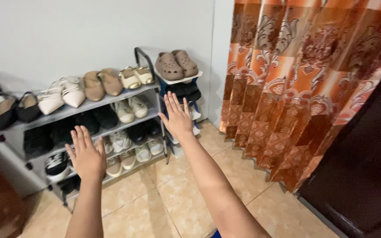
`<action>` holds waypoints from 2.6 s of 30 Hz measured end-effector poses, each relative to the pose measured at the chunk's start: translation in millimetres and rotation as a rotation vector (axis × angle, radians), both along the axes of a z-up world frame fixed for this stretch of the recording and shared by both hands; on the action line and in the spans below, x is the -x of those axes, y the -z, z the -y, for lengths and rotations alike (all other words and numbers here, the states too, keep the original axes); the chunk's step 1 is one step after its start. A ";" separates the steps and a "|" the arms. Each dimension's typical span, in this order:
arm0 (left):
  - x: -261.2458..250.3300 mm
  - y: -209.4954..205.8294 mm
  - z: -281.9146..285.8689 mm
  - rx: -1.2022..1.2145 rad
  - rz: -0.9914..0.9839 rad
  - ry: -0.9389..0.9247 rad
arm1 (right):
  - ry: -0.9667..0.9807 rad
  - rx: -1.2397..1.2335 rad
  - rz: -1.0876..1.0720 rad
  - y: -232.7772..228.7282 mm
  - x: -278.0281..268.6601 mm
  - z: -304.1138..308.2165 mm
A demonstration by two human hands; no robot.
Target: The person organizes various shoes on a multi-tiered shoe rack. They pick up pairs of shoes from the floor, including heels, flats, sneakers, and sandals, and place them neatly on the shelves.
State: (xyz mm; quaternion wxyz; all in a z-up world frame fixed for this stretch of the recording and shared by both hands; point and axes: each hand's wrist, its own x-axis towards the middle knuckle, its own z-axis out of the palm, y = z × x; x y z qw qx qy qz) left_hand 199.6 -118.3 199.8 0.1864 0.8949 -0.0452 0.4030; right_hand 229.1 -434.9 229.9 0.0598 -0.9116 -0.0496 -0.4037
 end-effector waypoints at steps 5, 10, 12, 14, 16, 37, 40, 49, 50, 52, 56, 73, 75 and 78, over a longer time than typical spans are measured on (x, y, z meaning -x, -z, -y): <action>30.9 -12.9 -65.2 0.005 0.011 -0.101 | -0.115 -0.055 -0.038 -6.7 1.6 -47.3; 64.7 -16.1 -135.7 -0.014 0.008 -0.241 | -0.200 -0.039 -0.029 -4.4 8.9 -105.0; 78.4 -14.3 -159.2 -0.049 0.008 -0.327 | -0.227 -0.018 -0.024 -0.8 13.3 -127.6; 91.4 -14.6 -178.9 -0.083 0.004 -0.395 | -0.239 0.021 -0.016 2.6 18.6 -148.7; 102.6 -16.2 -195.4 -0.111 -0.005 -0.445 | -0.296 -0.025 -0.038 4.1 21.5 -170.2; 179.2 -27.0 -207.9 -0.070 -0.010 -0.506 | -0.532 -0.019 -0.045 7.8 101.6 -299.0; 173.7 -28.4 -194.2 -0.068 -0.007 -0.483 | -0.513 -0.014 -0.045 5.9 99.2 -285.5; 155.7 -22.5 -154.9 -0.092 -0.002 -0.423 | -0.375 -0.003 -0.009 7.2 79.3 -205.0; 153.1 -21.6 -149.5 -0.083 -0.009 -0.414 | -0.356 0.007 0.001 6.2 77.6 -196.3; 148.5 -18.6 -139.2 -0.065 -0.025 -0.396 | -0.329 0.016 0.008 7.5 76.9 -182.6; 143.3 -12.7 -127.8 -0.060 -0.025 -0.368 | -0.279 0.053 0.015 11.5 77.0 -168.4; 94.1 87.7 -156.2 -0.042 -0.156 -0.393 | -0.343 0.084 -0.155 99.5 41.2 -200.6; 80.0 115.2 -162.8 -0.023 -0.204 -0.388 | -0.344 0.086 -0.205 124.1 24.7 -205.2; 54.9 160.0 -173.1 0.019 -0.241 -0.349 | -0.365 0.080 -0.266 167.1 -0.5 -214.1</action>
